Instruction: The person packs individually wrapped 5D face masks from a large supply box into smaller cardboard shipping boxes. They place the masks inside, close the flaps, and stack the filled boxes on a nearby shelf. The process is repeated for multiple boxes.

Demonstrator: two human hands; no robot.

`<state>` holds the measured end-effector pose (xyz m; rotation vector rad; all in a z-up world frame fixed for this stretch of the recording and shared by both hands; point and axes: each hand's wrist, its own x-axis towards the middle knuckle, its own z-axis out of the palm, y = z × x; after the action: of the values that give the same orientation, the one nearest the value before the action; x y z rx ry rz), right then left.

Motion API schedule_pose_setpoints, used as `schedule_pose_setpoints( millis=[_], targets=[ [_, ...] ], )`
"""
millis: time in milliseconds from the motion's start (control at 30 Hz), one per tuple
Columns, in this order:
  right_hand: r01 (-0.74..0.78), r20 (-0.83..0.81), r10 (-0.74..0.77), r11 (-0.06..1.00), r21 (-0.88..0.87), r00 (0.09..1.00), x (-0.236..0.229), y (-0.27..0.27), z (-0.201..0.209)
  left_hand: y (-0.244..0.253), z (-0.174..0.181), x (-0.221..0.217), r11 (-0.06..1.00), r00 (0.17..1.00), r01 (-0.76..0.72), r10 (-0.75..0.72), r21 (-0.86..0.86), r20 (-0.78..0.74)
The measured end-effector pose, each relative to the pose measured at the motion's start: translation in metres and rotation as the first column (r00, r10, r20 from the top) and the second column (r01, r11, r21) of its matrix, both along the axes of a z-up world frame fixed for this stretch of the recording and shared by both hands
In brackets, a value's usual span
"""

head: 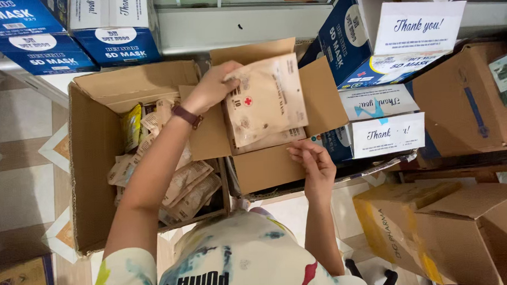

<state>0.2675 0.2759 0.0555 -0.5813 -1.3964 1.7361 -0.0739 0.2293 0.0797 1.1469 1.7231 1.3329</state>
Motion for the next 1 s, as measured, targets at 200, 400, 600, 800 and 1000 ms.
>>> schedule_pose_setpoints(
  millis=[200, 400, 600, 800, 1000],
  targets=[
    [0.009, 0.081, -0.007, 1.000, -0.013, 0.997, 0.006, 0.003, 0.001, 0.017, -0.042, -0.008, 0.995, 0.995, 0.096, -0.096, -0.034, -0.025],
    [-0.011, 0.163, 0.002, 0.999, 0.052, 0.987, 0.002, 0.001, 0.005, 0.011, -0.028, 0.000, 0.954, 0.775, -0.093, -0.110, -0.284, -0.623],
    [-0.013, 0.174, 0.001, 0.997, 0.071, 0.985, 0.000, 0.005, 0.005, 0.024, -0.012, 0.049, 0.957, 0.619, -0.091, -0.163, -0.276, -0.768],
    [-0.020, 0.180, 0.006, 0.997, 0.079, 0.984, -0.004, 0.006, 0.005, 0.024, -0.022, 0.092, 0.902, 0.579, 0.138, -0.408, -0.409, -0.706],
    [-0.056, 0.198, 0.042, 0.996, 0.065, 0.979, -0.003, 0.006, 0.003, 0.016, -0.045, 0.098, 0.922, 0.580, 0.126, -0.369, -0.367, -0.726]
  ],
)
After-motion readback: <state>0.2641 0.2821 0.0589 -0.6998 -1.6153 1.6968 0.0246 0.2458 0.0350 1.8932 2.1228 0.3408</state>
